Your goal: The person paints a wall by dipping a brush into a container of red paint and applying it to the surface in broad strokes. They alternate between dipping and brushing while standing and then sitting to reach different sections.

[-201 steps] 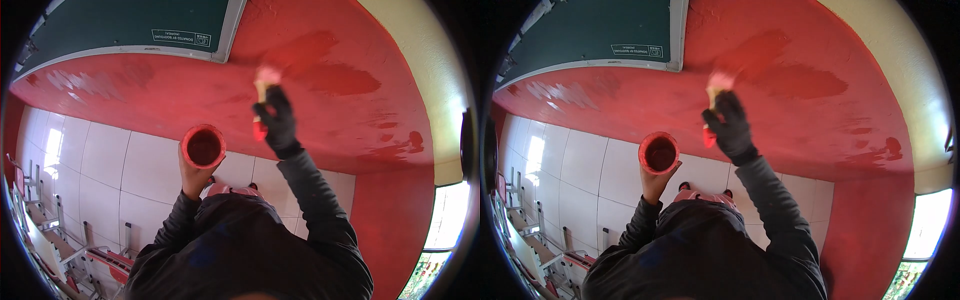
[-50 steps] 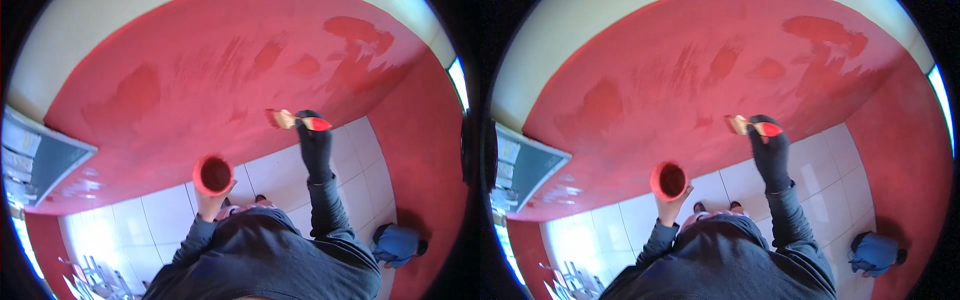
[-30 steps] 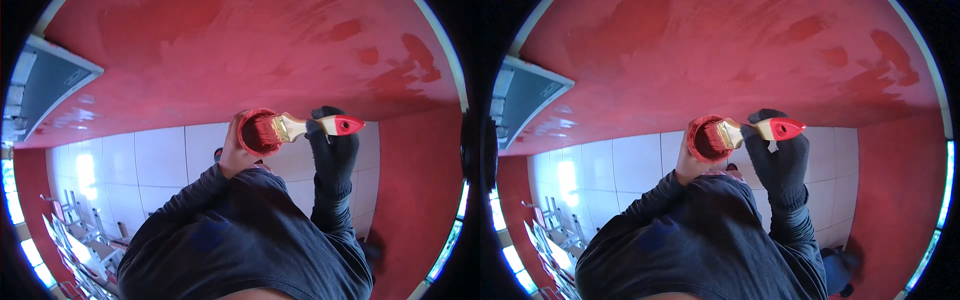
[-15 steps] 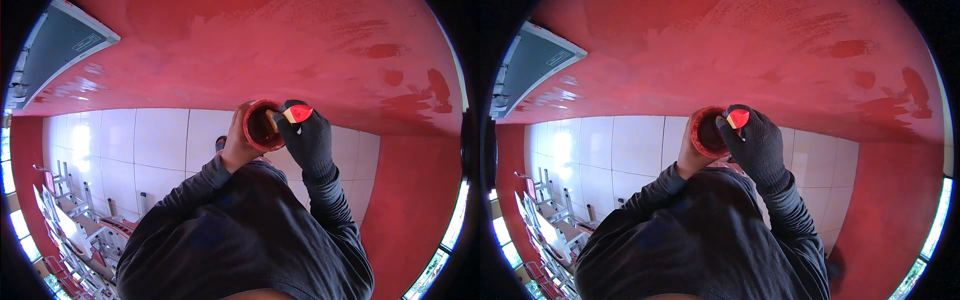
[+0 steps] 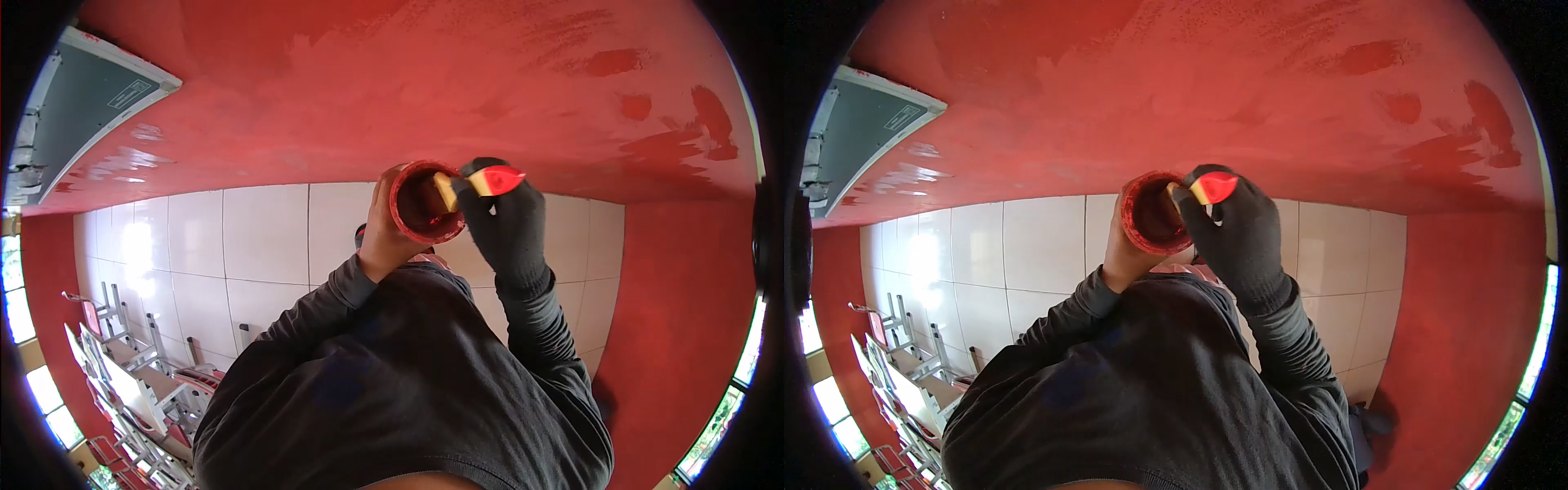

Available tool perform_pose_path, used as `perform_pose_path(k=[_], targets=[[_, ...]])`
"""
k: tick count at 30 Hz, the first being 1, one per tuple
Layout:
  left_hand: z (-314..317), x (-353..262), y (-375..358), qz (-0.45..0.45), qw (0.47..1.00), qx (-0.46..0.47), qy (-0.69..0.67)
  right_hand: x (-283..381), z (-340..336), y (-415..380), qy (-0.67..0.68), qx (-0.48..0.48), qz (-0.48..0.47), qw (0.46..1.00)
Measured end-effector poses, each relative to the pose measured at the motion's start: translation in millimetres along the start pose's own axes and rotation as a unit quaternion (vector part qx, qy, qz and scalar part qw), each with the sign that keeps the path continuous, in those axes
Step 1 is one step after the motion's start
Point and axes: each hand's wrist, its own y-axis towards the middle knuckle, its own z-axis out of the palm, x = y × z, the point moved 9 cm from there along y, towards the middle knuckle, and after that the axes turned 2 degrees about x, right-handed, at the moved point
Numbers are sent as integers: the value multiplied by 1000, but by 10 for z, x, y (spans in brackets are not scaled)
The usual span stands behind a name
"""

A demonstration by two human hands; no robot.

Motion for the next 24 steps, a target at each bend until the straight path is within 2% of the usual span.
perform_pose_path(k=[1, 2, 3, 5, 6, 7, 8, 9, 13, 15, 19, 20, 21, 22, 23, 24], targets=[[10, 31, -13, -5, 1000, -1, 28, -23, -86, -21, 29, -22, 22, 999], [31, 26, -15, -4, 1000, 3, 28, -21, -198, -48, 30, -78, -18, 996], [39, 21, -13, -7, 1000, 1, 25, -35, -238, -65, 31, -83, -15, 996], [114, 8, -2, -1, 1000, 15, 17, -215, -401, -141, 119, -131, 56, 983], [120, 42, -12, -8, 1000, -1, 20, -357, -403, -172, 179, -119, 92, 972], [162, 74, -15, -12, 1000, -12, 22, -513, -397, -251, 276, -120, 152, 941], [209, 142, -35, -18, 1000, -11, -15, -647, -383, -301, 327, -129, 167, 921], [237, 1, 7, 2, 999, 6, 32, -801, -352, -343, 377, -140, 179, 898], [421, 83, -28, -94, 992, 79, 21, -1022, -363, -418, 396, -147, 184, 887], [502, 160, -79, -75, 991, 99, 41, -1092, -436, -463, 333, -139, 201, 911], [685, 346, -68, -86, 988, 122, 36, -1156, -598, -583, 322, -170, 146, 920], [465, 448, -13, -84, 988, 126, 42, -1018, -379, -478, 305, -160, 133, 929], [496, 437, 22, -76, 987, 130, 54, -1029, -383, -498, 307, -176, 135, 926], [535, 263, 63, -32, 989, 121, 81, -980, -392, -509, 324, -185, 114, 921], [594, 232, 76, -21, 985, 149, 79, -936, -438, -573, 341, -209, 95, 912], [585, 306, 57, -42, 985, 155, 56, -915, -476, -592, 329, -207, 108, 915]])
